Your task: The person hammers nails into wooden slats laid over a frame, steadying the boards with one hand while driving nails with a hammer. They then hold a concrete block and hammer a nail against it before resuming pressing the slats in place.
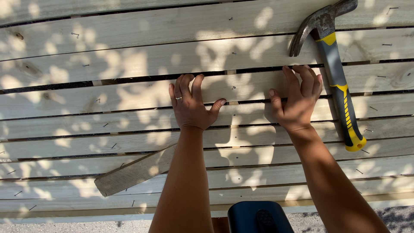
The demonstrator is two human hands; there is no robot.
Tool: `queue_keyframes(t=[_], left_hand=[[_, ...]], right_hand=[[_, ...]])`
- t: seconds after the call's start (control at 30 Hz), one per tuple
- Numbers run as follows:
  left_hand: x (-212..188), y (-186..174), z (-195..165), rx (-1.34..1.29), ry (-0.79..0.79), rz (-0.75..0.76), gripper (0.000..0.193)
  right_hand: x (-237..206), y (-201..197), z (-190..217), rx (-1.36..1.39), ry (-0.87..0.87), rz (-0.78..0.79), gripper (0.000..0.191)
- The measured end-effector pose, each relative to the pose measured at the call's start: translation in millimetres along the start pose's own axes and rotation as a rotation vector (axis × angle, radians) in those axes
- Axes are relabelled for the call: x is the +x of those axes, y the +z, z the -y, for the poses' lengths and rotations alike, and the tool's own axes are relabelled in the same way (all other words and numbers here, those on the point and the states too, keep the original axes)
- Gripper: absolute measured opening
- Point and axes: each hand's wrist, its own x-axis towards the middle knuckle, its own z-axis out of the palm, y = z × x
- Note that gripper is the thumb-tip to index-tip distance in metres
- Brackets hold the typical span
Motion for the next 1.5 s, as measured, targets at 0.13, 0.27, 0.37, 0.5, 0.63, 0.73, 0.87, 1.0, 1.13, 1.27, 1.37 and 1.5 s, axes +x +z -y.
queue_keyframes(t=[0.13,0.27,0.37,0.5,0.63,0.73,0.87,1.0,1.13,1.27,1.37,1.5], left_hand=[[-1.7,0.3,1.4,-0.012,-0.002,-0.010,0.092],[0.7,-0.7,0.8,-0.012,-0.021,0.003,0.092],[3.7,-2.7,-0.4,-0.011,-0.033,0.012,0.093],[7.3,-5.9,-1.7,0.033,-0.075,0.108,0.089],[8.1,-7.3,-1.7,0.001,-0.063,0.076,0.084],[7.8,-6.5,-0.7,-0.013,-0.066,0.058,0.082],[8.6,-7.7,1.4,-0.025,-0.062,0.060,0.083],[8.5,-10.7,1.4,0.012,-0.037,0.069,0.083],[7.3,-10.6,2.8,-0.014,-0.081,0.131,0.083],[11.8,-6.7,8.5,0.016,-0.052,0.065,0.079],[11.5,-3.3,9.4,0.003,-0.056,0.069,0.062],[8.4,0.0,9.7,-0.012,-0.084,0.078,0.058]], right_hand=[[1.0,-15.8,-36.6,-0.006,0.190,-0.129,0.057],[19.0,-20.0,-73.2,-0.095,0.414,0.087,0.046],[22.0,-27.1,-75.8,-0.080,0.263,0.061,0.038],[-18.7,-58.6,-36.9,0.174,0.377,0.128,0.025],[-77.6,-95.2,21.5,0.808,0.496,0.287,0.024],[-90.1,-110.9,55.2,0.872,0.265,0.220,0.026],[-45.2,-87.3,85.4,0.169,-0.276,0.144,0.015],[2.4,-69.9,110.3,0.127,0.213,0.416,0.021],[-3.6,-109.2,119.9,0.545,0.185,0.185,0.023],[-8.6,-109.9,120.6,0.538,0.259,0.285,0.034],[5.6,-78.4,115.0,0.123,0.259,0.447,0.025],[1.7,-83.4,107.8,0.374,0.452,0.417,0.025]])
